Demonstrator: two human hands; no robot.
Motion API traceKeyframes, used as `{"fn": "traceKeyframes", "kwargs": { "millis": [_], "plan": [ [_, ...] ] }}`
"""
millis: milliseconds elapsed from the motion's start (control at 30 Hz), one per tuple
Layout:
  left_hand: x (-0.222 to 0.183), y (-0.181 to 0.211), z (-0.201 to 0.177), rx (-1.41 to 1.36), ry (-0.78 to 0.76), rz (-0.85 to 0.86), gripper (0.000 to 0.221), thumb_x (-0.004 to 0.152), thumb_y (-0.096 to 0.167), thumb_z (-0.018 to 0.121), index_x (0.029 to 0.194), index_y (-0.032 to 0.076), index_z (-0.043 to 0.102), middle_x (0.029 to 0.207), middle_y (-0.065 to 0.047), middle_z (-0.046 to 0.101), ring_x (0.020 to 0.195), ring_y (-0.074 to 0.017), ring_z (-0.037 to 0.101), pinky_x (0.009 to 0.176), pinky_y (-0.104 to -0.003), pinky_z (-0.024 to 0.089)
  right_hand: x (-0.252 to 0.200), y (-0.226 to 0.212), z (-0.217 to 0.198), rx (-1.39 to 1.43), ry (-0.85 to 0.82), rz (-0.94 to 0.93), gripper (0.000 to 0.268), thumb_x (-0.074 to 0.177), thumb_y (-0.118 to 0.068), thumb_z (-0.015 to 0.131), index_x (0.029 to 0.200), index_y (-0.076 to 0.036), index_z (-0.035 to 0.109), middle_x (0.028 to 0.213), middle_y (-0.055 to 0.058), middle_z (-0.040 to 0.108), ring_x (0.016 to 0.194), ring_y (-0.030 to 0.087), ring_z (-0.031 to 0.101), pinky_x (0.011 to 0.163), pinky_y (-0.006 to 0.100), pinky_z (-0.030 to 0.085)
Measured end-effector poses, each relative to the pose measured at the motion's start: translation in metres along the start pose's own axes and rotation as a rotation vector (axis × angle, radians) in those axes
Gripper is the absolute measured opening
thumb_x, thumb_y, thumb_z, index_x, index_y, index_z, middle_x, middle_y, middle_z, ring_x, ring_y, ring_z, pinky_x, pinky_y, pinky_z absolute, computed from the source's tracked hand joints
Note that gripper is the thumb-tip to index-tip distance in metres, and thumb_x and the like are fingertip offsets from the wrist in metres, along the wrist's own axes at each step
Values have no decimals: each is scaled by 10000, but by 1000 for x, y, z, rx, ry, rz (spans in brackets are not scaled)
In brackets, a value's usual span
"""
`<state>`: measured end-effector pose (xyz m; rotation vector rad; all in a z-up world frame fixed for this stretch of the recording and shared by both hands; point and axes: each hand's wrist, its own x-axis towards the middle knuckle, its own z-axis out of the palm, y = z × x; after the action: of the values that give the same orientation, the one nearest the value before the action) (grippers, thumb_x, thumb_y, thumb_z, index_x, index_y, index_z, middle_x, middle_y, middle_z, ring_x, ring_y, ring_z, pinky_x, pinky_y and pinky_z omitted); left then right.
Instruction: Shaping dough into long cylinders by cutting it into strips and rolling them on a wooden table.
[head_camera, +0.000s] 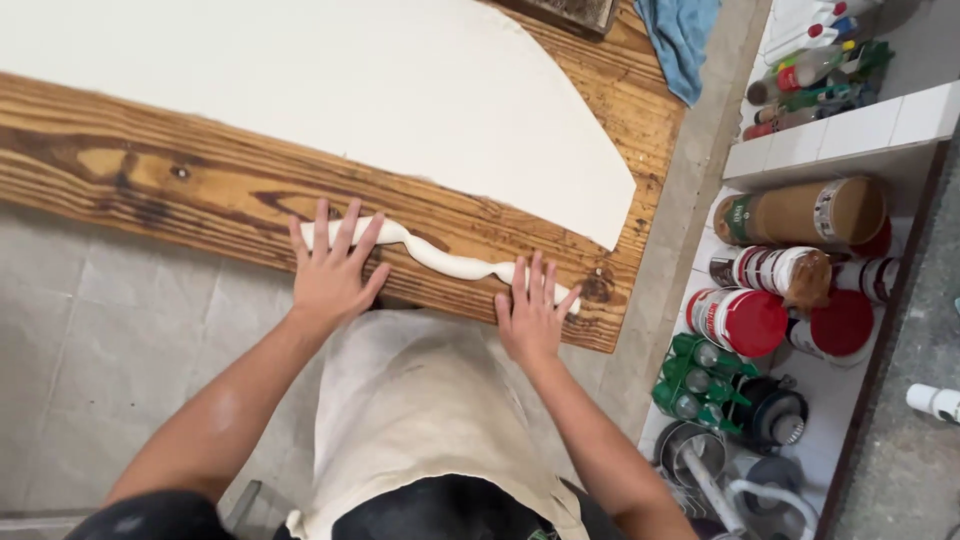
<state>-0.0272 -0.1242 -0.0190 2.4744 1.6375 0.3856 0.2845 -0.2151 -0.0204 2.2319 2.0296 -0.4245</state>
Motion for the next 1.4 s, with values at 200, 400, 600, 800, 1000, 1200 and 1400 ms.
{"fn": "traceKeyframes", "kwargs": {
  "millis": [200,400,600,800,1000,1200,1400],
  "plan": [
    [132,-18,-3,-20,-273,-51,879,977,760,74,1689,244,56,1722,-67,-127,1582,-264,-151,1206,-673,-130,103,-10,-72,34,26,128,637,1070,-551,189,1654,-306,131,1730,24,30,1597,306,38,1125,801,-34],
    [50,-4,-4,-36,-32,120,846,1009,737,258,1627,173,385,1688,-143,345,1558,-380,264,1230,-664,78,27,0,-26,-2,91,-92,611,1093,-437,350,1658,-250,210,1722,115,165,1570,347,189,1209,678,109],
    [-8,5,23,-8,-103,16,761,1007,608,351,1655,213,291,1663,-69,349,1532,-323,283,1275,-594,58,-18,25,35,-14,54,-97,596,1083,-487,313,1637,-271,270,1719,91,178,1562,345,165,1213,642,99],
    [22,3,20,28,7,16,704,1024,534,489,1607,145,427,1584,-115,473,1524,-330,328,1252,-577,130,30,44,-10,49,89,-74,601,1031,-566,462,1587,-359,364,1635,-38,352,1522,245,310,1244,539,210],
    [-11,-27,45,94,-152,44,632,957,493,594,1540,285,461,1379,39,574,1320,-173,529,1170,-552,303,6,94,21,256,220,299,443,862,-499,769,1277,-420,635,1399,-168,494,1397,181,432,1157,502,365],
    [43,-31,11,-137,-550,31,600,764,268,724,1341,214,572,1232,-33,610,1188,-275,635,933,-500,525,27,109,17,1248,561,214,633,623,16,967,1173,-143,696,1101,2,689,1018,136,646,922,277,527],
    [64,-14,29,-819,-842,2,562,679,157,744,1202,-27,652,1140,-272,711,1128,-447,688,957,-545,531,75,-8,16,1950,297,331,356,1107,-326,421,1372,-102,500,1140,34,620,1124,168,609,1039,357,490]
  ]
}}
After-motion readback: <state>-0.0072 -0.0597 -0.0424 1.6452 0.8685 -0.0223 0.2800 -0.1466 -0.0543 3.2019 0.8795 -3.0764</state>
